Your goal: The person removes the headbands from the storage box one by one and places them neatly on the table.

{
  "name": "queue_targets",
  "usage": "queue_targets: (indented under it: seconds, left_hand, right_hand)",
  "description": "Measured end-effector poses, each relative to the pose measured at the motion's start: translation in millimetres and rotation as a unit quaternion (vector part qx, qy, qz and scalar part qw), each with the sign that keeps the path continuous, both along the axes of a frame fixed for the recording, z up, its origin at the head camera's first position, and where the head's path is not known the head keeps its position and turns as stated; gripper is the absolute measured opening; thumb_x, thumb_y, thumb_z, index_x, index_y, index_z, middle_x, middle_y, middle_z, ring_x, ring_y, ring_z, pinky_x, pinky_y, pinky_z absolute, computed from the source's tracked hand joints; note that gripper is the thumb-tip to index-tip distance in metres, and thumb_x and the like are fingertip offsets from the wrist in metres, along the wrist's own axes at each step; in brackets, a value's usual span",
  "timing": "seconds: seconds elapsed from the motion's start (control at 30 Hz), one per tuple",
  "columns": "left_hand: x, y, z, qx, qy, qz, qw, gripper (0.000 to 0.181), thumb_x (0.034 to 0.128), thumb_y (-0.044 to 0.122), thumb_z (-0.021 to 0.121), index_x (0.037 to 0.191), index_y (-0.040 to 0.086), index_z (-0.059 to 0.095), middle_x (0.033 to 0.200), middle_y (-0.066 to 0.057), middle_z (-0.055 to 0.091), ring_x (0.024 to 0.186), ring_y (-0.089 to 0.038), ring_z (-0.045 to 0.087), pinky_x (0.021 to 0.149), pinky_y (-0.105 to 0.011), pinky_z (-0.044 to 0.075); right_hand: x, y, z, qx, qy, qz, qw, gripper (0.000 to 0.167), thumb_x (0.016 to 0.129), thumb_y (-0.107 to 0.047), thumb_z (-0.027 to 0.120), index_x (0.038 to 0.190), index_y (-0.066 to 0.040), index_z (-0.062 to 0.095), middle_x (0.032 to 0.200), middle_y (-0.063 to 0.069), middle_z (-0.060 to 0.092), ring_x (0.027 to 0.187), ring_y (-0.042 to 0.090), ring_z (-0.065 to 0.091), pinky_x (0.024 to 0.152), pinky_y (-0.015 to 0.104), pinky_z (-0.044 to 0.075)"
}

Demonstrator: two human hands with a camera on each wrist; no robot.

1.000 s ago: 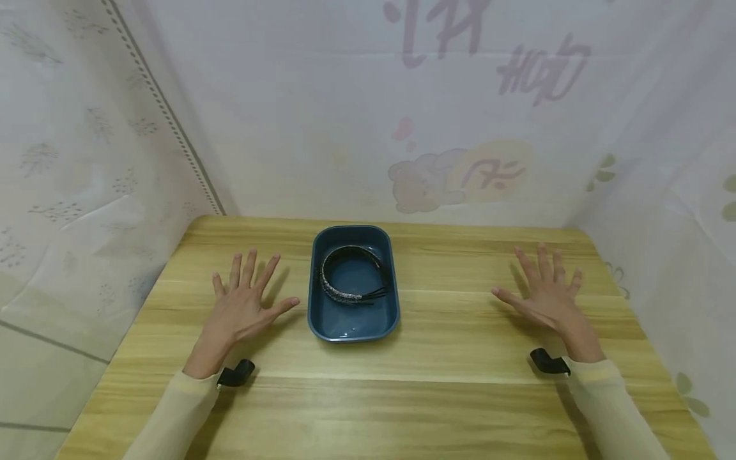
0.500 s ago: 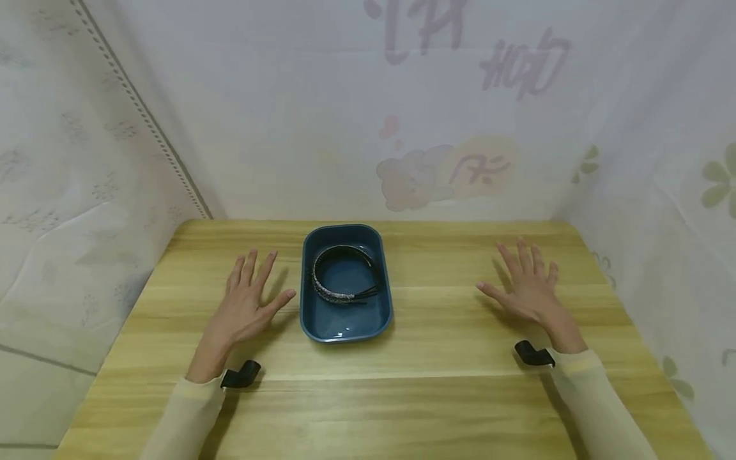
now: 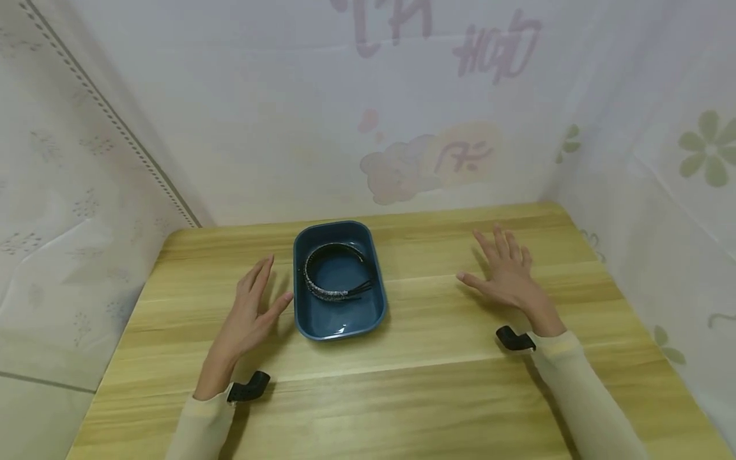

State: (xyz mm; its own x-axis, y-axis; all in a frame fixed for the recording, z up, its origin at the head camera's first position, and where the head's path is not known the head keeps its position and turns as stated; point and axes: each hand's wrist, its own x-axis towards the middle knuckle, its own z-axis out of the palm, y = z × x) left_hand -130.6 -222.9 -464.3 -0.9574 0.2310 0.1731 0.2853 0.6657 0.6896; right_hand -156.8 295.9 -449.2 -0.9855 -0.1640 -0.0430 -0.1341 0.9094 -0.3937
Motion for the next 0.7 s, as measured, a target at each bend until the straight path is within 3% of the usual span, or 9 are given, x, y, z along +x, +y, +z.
queue_targets:
  seconds: [0.23,0.37,0.47,0.53,0.63,0.7]
  left_hand:
    - [2.3,8.1,-0.7,0.032,0.032,-0.006,0.9990,0.081,0.0973,0.027,0.072,0.164,0.024,0.027,0.166,-0.018,0.028,0.151,-0.045,0.023,0.113,-0.075,0.027]
    - [2.6,14.9,-3.6,0.045,0.060,-0.010,0.9971,0.077,0.0942,0.020,0.076,0.160,0.017,0.036,0.161,-0.018,0.037,0.146,-0.044,0.036,0.111,-0.069,0.036]
    - [4.0,19.4,-4.9,0.064,0.077,-0.009,0.9949,0.072,0.0925,0.013,0.077,0.156,0.012,0.042,0.155,-0.019,0.045,0.139,-0.042,0.046,0.109,-0.056,0.046]
    - [5.8,20.9,-5.2,0.089,0.080,-0.005,0.9928,0.069,0.0920,0.007,0.076,0.154,0.009,0.046,0.150,-0.020,0.050,0.133,-0.040,0.051,0.105,-0.037,0.052]
    - [8.7,21.1,-5.1,0.126,0.077,0.002,0.9890,0.066,0.0922,0.001,0.074,0.152,0.010,0.048,0.143,-0.022,0.054,0.128,-0.032,0.055,0.101,-0.016,0.052]
    - [10.3,20.5,-5.7,0.152,0.067,0.003,0.9862,0.064,0.0931,0.000,0.072,0.152,0.011,0.049,0.140,-0.023,0.055,0.123,-0.026,0.057,0.099,-0.009,0.049]
  right_hand:
    - [1.7,-15,4.6,-0.014,0.001,0.013,0.9998,0.101,0.093,-0.061,0.065,0.166,-0.025,0.006,0.171,0.016,-0.017,0.155,0.052,-0.012,0.116,0.080,-0.006]
    - [2.7,-25,8.5,-0.022,0.001,0.018,0.9996,0.101,0.093,-0.059,0.066,0.166,-0.024,0.006,0.171,0.015,-0.018,0.156,0.050,-0.014,0.116,0.080,-0.004]
    - [3.5,-34,11.1,-0.032,0.001,0.027,0.9991,0.100,0.093,-0.056,0.068,0.166,-0.023,0.008,0.171,0.014,-0.018,0.156,0.048,-0.014,0.116,0.081,-0.003]
    - [3.8,-41,11.7,-0.036,0.002,0.035,0.9987,0.100,0.093,-0.055,0.069,0.166,-0.022,0.009,0.171,0.014,-0.018,0.156,0.048,-0.014,0.116,0.080,-0.002]
    - [3.4,-51,11.4,-0.032,0.005,0.044,0.9985,0.100,0.093,-0.055,0.069,0.166,-0.023,0.009,0.171,0.014,-0.018,0.157,0.046,-0.013,0.117,0.080,-0.001]
    - [3.8,-57,12.4,-0.033,0.006,0.050,0.9982,0.101,0.092,-0.056,0.070,0.166,-0.024,0.009,0.171,0.014,-0.017,0.157,0.045,-0.013,0.117,0.080,0.000]
